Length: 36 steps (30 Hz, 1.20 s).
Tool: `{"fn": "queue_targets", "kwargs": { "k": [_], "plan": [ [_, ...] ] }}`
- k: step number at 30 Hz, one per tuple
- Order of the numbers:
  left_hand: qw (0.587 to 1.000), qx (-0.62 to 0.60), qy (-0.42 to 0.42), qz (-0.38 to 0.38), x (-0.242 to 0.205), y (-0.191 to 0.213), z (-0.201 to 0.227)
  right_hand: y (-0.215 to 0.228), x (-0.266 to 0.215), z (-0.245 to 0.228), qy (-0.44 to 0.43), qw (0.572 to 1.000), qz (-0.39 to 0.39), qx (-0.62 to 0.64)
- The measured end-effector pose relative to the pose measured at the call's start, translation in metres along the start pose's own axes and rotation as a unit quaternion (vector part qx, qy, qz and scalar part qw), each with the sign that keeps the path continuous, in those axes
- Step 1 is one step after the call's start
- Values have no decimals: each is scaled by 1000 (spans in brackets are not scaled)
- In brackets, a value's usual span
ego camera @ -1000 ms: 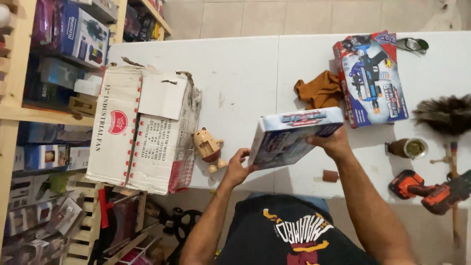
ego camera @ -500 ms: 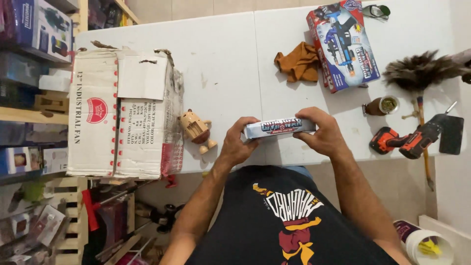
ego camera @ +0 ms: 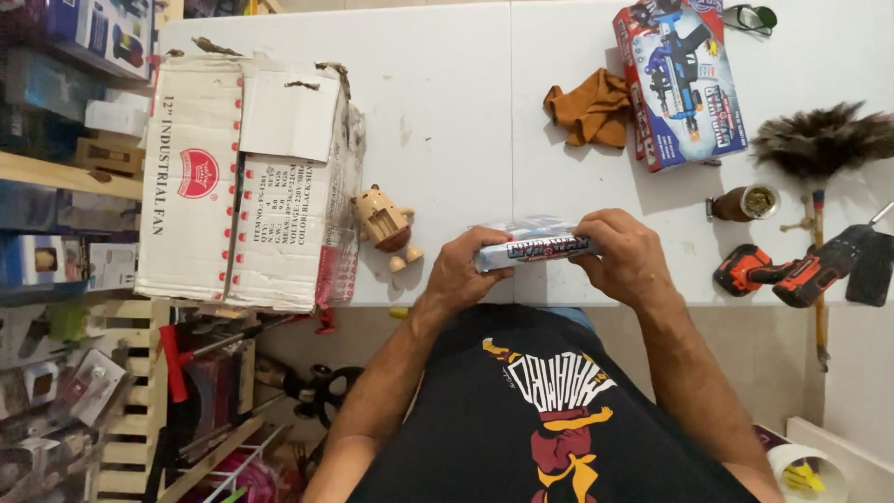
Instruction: Assembling a toy gun by inserting batteries, attaching modular parts, and preparing accessory pouches.
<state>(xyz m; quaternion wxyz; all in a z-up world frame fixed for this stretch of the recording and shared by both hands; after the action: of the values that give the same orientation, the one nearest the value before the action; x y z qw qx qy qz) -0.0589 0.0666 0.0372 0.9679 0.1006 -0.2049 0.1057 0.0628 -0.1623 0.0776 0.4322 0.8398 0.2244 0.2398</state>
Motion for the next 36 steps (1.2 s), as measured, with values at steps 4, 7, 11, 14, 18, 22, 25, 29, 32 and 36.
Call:
{"fn": "queue_targets", "kwargs": {
  "k": [4, 7, 11, 14, 18, 22, 25, 29, 32, 36],
  "plan": [
    [999, -33, 16, 21, 3, 0, -7, 10, 9, -8, -3, 999, -14, 48],
    [998, -54, 17, 15, 3, -4, -12, -5, 11, 14, -9, 997, -15, 72],
    [999, -39, 24, -14, 5, -6, -9, 1, 20, 0, -31, 990, -72, 113],
    [998, -4, 40, 50, 5, -6, -16, 16, 28, -30, -1, 992, -100, 78],
    [990, 85, 24, 110, 19, -1, -1, -5, 27, -12, -6, 996, -65, 56],
    [974, 86, 132, 163, 30, -4, 10, -22, 23, -15, -11, 998, -23, 51],
    [957, 36, 217, 189, 37, -3, 14, -30, 21, -26, -9, 998, 14, 53],
    [948, 50, 262, 174, 39, 4, 12, -33, 13, -25, -16, 997, 25, 69],
    [963, 45, 211, 162, 35, 9, 15, -28, 14, -24, -16, 997, 22, 72],
    [993, -10, 79, 86, 25, 15, -3, -15, 20, -13, -7, 992, 11, 125]
  ]
}}
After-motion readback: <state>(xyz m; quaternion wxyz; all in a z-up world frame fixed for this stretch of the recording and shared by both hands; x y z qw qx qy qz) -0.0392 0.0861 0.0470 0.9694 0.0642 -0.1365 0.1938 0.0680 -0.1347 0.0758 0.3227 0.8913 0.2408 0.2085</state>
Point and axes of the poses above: each hand's wrist, its own x-axis towards the middle knuckle, its own y-axis out of the back of the hand, z = x × y, the point moved 2 cm from there along x, towards the middle knuckle, and after that the axes turned 12 degrees about -y, right-handed, at the moved point
